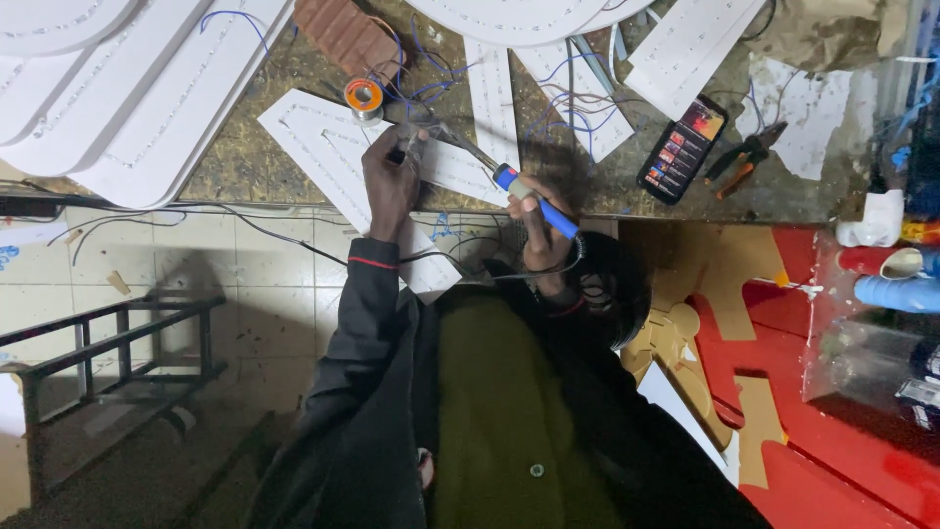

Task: Soldering electrical wires to LED strips on a sign component at a workbench.

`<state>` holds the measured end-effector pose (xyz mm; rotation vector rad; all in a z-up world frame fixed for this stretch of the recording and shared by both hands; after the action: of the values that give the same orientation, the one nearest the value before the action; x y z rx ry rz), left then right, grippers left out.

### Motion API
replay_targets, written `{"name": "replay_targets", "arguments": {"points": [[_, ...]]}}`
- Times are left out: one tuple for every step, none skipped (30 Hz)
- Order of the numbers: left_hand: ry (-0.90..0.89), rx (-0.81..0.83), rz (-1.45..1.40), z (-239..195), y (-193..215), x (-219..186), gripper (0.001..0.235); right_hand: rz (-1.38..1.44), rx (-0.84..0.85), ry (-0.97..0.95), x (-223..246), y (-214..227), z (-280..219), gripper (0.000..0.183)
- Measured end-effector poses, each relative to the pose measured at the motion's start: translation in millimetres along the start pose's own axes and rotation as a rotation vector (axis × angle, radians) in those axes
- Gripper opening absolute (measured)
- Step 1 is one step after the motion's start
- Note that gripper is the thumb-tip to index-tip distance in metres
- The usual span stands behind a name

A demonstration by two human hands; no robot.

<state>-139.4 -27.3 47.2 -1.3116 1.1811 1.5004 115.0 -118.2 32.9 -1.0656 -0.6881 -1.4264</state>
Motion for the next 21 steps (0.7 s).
{"name": "replay_targets", "arguments": {"points": [[-0.001, 0.000, 0.000, -1, 1, -1, 0.022, 0.000, 0.000, 0.001, -1, 1, -1, 0.040], [-0.010, 0.008, -0.017, -1, 2, -1, 0.024, -0.003, 0.002, -0.016, -3, 1, -1, 0.041], [-0.021, 0.017, -0.034, -2, 2, -3, 0.027, -0.007, 0.003, -0.033, -5, 2, -2, 0.041], [-0.022, 0.017, -0.034, -2, 1, -4, 0.027, -0.007, 0.003, -0.031, -5, 1, -1, 0.041], [-0.004, 0.011, -0.018, -2, 1, -5, 0.024, 0.002, 0.010, -0.011, -4, 0, 0, 0.041], [0.015, 0.005, -0.001, -3, 1, -6, 0.021, 0.010, 0.017, 0.009, -3, -1, 1, 0.042], [0.015, 0.005, -0.001, -2, 1, -6, 0.021, 0.011, 0.018, 0.009, -4, -2, 1, 0.042], [0.006, 0.009, -0.015, -2, 0, -7, 0.025, 0.010, 0.014, 0.022, -4, -3, 1, 0.041], [-0.003, 0.013, -0.028, -2, 0, -7, 0.028, 0.010, 0.011, 0.034, -4, -3, 1, 0.040], [-0.002, 0.012, -0.028, -3, 1, -10, 0.028, 0.010, 0.011, 0.034, -2, -3, 2, 0.040], [0.007, 0.010, -0.026, -5, 2, -12, 0.024, 0.013, 0.017, 0.035, 0, -4, 2, 0.040], [0.017, 0.009, -0.024, -6, 3, -15, 0.020, 0.015, 0.023, 0.036, 1, -4, 3, 0.040], [0.017, 0.009, -0.024, -4, 2, -6, 0.020, 0.015, 0.023, 0.036, 1, -4, 3, 0.040], [0.004, 0.006, 0.005, -3, 1, 2, 0.019, 0.028, 0.016, 0.025, 0, -4, 3, 0.041], [-0.009, 0.002, 0.035, -1, 0, 10, 0.018, 0.042, 0.010, 0.014, 0, -5, 3, 0.041], [-0.009, 0.002, 0.036, -1, 0, 9, 0.018, 0.042, 0.009, 0.014, 0, -5, 2, 0.041], [-0.002, -0.001, 0.034, -1, -1, 7, 0.019, 0.030, 0.019, 0.018, 1, -5, 2, 0.040], [0.006, -0.004, 0.032, 0, -1, 7, 0.020, 0.018, 0.029, 0.022, 2, -5, 2, 0.039], [0.007, -0.003, 0.032, -1, -1, 3, 0.020, 0.018, 0.028, 0.021, -1, -4, 1, 0.039], [0.006, -0.001, 0.041, -2, 0, -1, 0.021, 0.022, 0.024, 0.009, -5, -2, 1, 0.040], [0.006, 0.001, 0.050, -2, 0, -4, 0.022, 0.027, 0.020, -0.003, -8, 0, 0, 0.041]]}}
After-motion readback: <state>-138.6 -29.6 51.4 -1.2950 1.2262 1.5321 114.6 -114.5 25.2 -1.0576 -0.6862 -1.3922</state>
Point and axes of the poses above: each hand's wrist, its own z-axis towards the middle knuckle, its own y-axis out of the back of the hand, x = y × z, the point moved 4 cm from there along z, towards the middle knuckle, and after that the axes turned 3 degrees about z, right-handed, at the moved point
